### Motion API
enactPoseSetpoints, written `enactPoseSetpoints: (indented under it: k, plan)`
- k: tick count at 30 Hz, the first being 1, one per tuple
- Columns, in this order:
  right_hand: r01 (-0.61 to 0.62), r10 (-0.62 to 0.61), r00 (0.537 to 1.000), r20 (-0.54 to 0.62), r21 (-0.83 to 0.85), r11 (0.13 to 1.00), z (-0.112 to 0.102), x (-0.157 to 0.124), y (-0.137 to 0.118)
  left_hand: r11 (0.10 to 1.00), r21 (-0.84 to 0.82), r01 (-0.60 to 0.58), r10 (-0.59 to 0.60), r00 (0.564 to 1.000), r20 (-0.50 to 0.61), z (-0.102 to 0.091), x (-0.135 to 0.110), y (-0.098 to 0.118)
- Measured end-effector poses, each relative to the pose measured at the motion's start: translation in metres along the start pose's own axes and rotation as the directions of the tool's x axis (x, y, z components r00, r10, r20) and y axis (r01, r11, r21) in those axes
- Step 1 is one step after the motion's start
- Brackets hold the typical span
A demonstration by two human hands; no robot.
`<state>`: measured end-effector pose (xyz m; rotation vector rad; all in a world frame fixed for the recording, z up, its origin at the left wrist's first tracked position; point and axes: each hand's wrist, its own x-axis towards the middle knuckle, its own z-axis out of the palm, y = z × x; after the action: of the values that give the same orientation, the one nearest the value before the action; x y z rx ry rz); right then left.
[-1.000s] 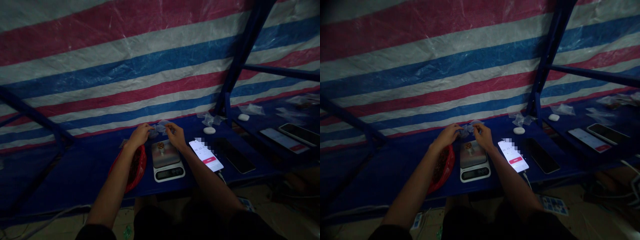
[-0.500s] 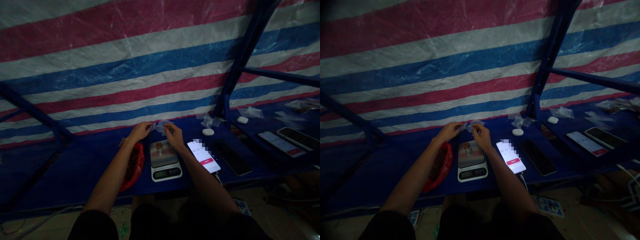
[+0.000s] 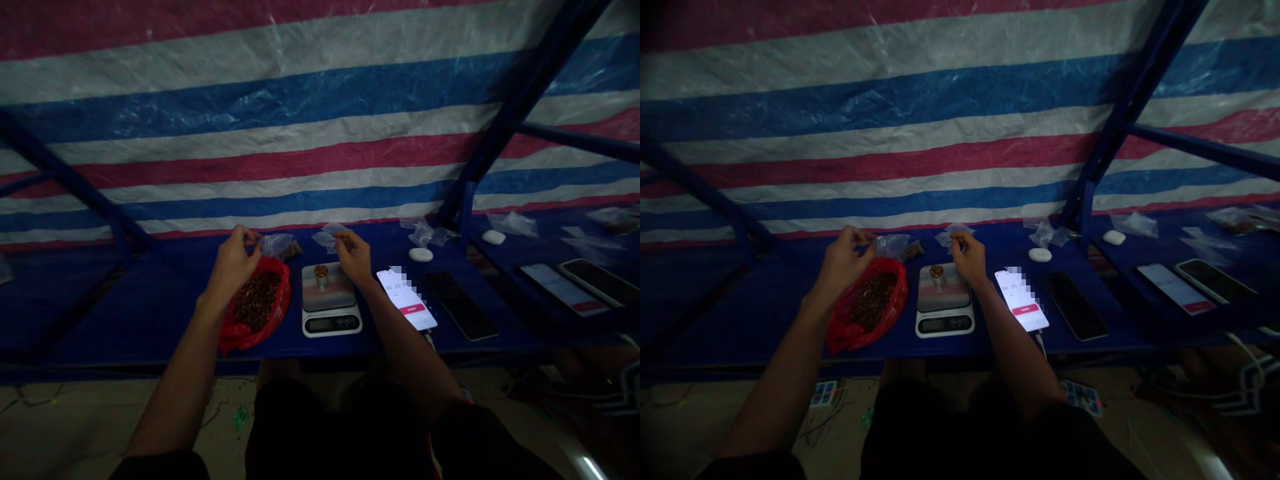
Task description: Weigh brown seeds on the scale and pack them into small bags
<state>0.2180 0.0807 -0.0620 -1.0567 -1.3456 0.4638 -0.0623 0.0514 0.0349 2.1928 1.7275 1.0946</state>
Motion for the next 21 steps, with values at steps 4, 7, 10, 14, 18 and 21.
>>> enactPoseSetpoints:
  k: [4, 7, 10, 14, 18, 21]
  plan:
    - [-0.012, 0.012, 1.0, -0.014, 0.006, 1.0, 0.0, -0.002, 0.0, 0.997, 0.081, -0.014, 0.015, 1.0, -0.012, -0.017, -0.026, -0.01]
    - [-0.018, 0.018, 1.0, -0.01, 0.002, 1.0, -0.001, -0.002, 0.0, 0.993, 0.101, -0.064, 0.06, 0.997, 0.043, -0.028, -0.042, -0.012]
    - [-0.026, 0.026, 0.999, -0.019, 0.007, 1.0, -0.001, -0.001, 0.0, 0.996, 0.018, -0.09, 0.086, 0.986, 0.146, -0.037, -0.055, -0.011]
    - [-0.032, 0.033, 0.999, -0.031, 0.027, 0.999, -0.001, -0.001, 0.0, 0.994, 0.004, -0.111, 0.109, 0.983, 0.145, -0.051, -0.063, -0.008]
    - [-0.049, 0.048, 0.999, 0.013, 0.042, 0.998, -0.002, -0.001, -0.002, 0.991, 0.01, -0.135, 0.135, 0.991, 0.012, -0.064, -0.066, -0.006]
    - [-0.08, 0.067, 0.989, 0.133, 0.092, 0.993, -0.008, 0.002, -0.008, 0.989, -0.052, -0.142, 0.138, 0.988, -0.072, -0.069, -0.069, -0.005]
